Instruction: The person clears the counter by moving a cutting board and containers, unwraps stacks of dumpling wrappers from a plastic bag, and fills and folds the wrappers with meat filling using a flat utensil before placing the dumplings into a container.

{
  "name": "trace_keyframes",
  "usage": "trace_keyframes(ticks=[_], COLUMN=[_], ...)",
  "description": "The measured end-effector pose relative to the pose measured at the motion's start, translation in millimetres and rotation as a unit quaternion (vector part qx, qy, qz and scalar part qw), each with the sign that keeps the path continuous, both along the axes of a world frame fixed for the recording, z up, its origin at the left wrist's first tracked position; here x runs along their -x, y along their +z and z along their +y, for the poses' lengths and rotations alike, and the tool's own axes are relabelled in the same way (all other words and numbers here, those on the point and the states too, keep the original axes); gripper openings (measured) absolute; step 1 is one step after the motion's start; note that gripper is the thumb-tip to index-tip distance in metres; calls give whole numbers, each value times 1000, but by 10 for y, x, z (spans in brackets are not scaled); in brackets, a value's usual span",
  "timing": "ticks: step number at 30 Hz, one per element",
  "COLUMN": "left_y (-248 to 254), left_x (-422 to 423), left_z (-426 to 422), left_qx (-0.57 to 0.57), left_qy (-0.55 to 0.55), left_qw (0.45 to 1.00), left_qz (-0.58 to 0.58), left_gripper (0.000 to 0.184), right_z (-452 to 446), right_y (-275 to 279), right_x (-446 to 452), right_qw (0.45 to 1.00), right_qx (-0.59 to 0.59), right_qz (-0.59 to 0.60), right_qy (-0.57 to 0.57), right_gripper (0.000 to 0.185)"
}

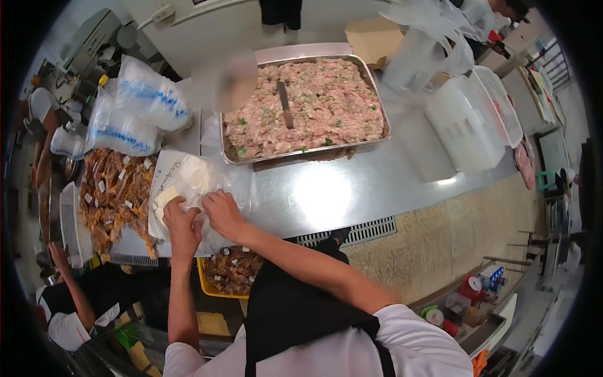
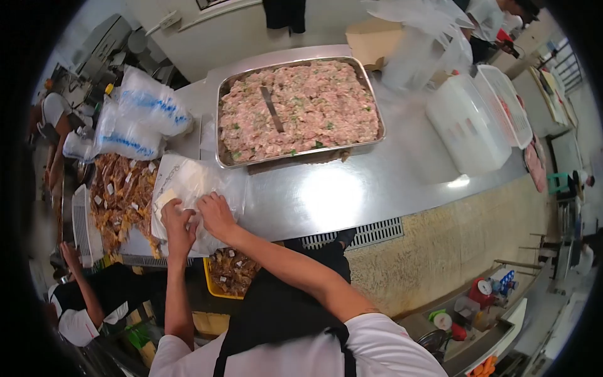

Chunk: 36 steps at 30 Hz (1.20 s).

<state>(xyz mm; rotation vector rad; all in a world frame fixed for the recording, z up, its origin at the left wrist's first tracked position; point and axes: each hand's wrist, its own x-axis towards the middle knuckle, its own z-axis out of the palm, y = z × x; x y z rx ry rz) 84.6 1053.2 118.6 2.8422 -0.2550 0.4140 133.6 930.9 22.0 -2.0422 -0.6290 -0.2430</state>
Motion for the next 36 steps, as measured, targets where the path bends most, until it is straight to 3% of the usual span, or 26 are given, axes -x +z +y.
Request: trace_keyframes(ticks=[1,2,4,8,11,12,14,18,20,21,24,27,31,34,36], left_y=[-68,-127,-193,-571,-561,-553,-536,-551,-551,-555,-489,-154,-214,-276,-318], left_x=[30,71,154,213,210,214,248,245,269,271,249,141,71,80,89], left_z=[34,41,-7,49,103,86,14,34,134,156,141,57,287,302,328], left_qx=[9,12,16,0,10,23,40,66,93,89,146,81,-21,8,9], left_qy=[-2,-10,55,61,65,72,67,67,13,18,-18,-8,-93,-67,-60], left_qw=[1000,1000,997,992,993,992,991,987,995,996,989,989,995,998,998], left_qz=[-5,-4,-50,-106,-103,-97,-106,-128,-24,-24,9,-123,-16,7,8], left_gripper=[30,30,25,16,16,16,13,14,15,15,18,27,30,29,28], right_z=[-1,-13,-65,-43,-156,-171,-160,71,164,207,165,-80,-197,-124,-38], right_y=[46,83,173,182,291,277,263,256,101,14,-157,8,72,199,254], right_x=[-33,-63,-103,-35,150,224,357,360,284,242,182,217,255,199,225], right_qw=[996,996,951,944,988,988,991,993,994,995,999,998,993,993,997], right_qx=[-54,-52,-139,-154,-129,-128,-51,-91,-75,-57,-1,-54,-29,-68,-68], right_qz=[75,75,261,283,-8,-1,-110,-68,-65,-64,-39,3,29,50,-20], right_qy=[2,-6,87,74,-86,-82,54,-25,-34,-47,11,35,112,83,-34], right_gripper=[14,14,17,18,18,18,15,12,10,8,11,12,17,19,21])
